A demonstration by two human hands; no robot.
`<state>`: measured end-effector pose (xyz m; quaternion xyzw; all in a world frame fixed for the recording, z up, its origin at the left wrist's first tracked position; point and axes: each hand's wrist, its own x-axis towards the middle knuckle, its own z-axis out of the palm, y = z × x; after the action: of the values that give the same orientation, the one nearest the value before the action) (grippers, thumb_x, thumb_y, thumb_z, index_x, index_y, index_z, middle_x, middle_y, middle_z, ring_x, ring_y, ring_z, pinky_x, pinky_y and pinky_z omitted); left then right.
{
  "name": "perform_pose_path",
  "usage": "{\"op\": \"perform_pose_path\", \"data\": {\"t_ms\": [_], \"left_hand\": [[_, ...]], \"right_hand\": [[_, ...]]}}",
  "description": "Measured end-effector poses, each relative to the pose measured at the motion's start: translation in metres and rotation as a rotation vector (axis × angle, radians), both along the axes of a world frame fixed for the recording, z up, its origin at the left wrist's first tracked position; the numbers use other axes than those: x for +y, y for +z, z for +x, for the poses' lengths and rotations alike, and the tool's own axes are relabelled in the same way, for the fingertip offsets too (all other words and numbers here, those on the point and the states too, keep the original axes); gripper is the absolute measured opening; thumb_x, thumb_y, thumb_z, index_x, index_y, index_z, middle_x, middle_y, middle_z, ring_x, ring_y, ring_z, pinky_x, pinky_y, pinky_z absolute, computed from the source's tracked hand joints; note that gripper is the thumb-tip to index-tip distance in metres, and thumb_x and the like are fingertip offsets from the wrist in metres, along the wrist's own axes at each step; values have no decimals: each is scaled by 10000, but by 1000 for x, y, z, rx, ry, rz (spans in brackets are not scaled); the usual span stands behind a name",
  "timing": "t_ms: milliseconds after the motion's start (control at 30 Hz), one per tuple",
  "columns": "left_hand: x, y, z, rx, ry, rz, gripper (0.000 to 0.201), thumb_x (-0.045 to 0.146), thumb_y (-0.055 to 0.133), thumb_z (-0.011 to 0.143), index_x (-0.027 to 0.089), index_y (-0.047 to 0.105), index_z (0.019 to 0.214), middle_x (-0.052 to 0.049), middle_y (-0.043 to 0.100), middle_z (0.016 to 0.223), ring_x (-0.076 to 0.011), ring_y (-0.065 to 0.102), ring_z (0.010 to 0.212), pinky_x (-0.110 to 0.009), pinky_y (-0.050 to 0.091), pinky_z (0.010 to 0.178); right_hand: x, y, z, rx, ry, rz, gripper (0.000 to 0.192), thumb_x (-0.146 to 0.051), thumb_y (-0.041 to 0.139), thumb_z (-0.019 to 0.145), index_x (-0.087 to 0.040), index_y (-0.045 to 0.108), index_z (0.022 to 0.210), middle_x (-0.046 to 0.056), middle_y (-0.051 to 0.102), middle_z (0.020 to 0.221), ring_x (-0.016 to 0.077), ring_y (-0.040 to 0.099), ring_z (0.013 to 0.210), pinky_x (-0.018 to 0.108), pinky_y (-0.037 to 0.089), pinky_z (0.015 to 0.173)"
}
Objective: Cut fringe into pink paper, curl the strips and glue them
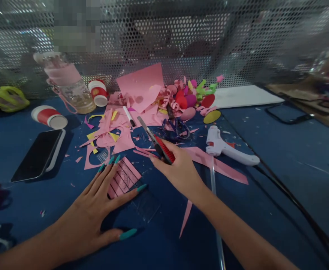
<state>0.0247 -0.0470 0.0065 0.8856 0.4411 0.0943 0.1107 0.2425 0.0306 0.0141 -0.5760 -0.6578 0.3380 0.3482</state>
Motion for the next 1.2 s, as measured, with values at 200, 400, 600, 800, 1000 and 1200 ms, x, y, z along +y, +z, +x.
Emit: {"op": "perform_pose_path", "data": {"t_ms": [200,400,600,800,1000,1200], "left_hand": [[5,4,-1,9,-35,-31,692,619,478,690,408,261,1312,-7,-16,1465,-419,106,1280,-610,223,961],[6,0,-4,17,-35,-24,704,621,488,681,408,261,1312,-1,-21,1465,-419,82,1284,-602,235,962],[4,-3,-5,24,-31,-21,720,609,500,683,401,240,1322,-4,-43,1464,-406,77,1290,-587,236,971],[7,3,-3,21,-35,-28,715,618,499,676,409,252,1314,7,-105,1457,-420,80,1284,-590,249,963],[7,5,-2,31,-27,-30,728,617,519,663,421,248,1309,34,-132,1452,-409,67,1289,-579,258,970],[8,5,-3,31,-28,-42,721,595,531,673,421,244,1311,32,-151,1447,-415,60,1287,-583,253,971]], "right_hand": [[1,3,2,52,-13,-76,339,-357,579,718,-227,596,1030,-5,557,579,159,556,565,238,432,455],[1,2,3,51,-27,-126,325,-344,578,726,-230,588,1031,-47,424,464,96,423,401,205,329,364],[1,3,2,54,-44,-150,342,-343,564,734,-227,577,1055,-55,391,442,82,371,366,198,289,337],[0,4,2,81,-16,-178,360,-344,537,760,-199,556,1089,-76,351,417,60,312,328,188,248,315],[0,4,2,85,-11,-194,369,-326,525,778,-192,529,1122,-90,341,418,51,309,320,180,241,316],[0,5,1,107,-23,-218,341,-320,524,782,-201,540,1101,-97,326,410,45,298,315,171,235,310]]}}
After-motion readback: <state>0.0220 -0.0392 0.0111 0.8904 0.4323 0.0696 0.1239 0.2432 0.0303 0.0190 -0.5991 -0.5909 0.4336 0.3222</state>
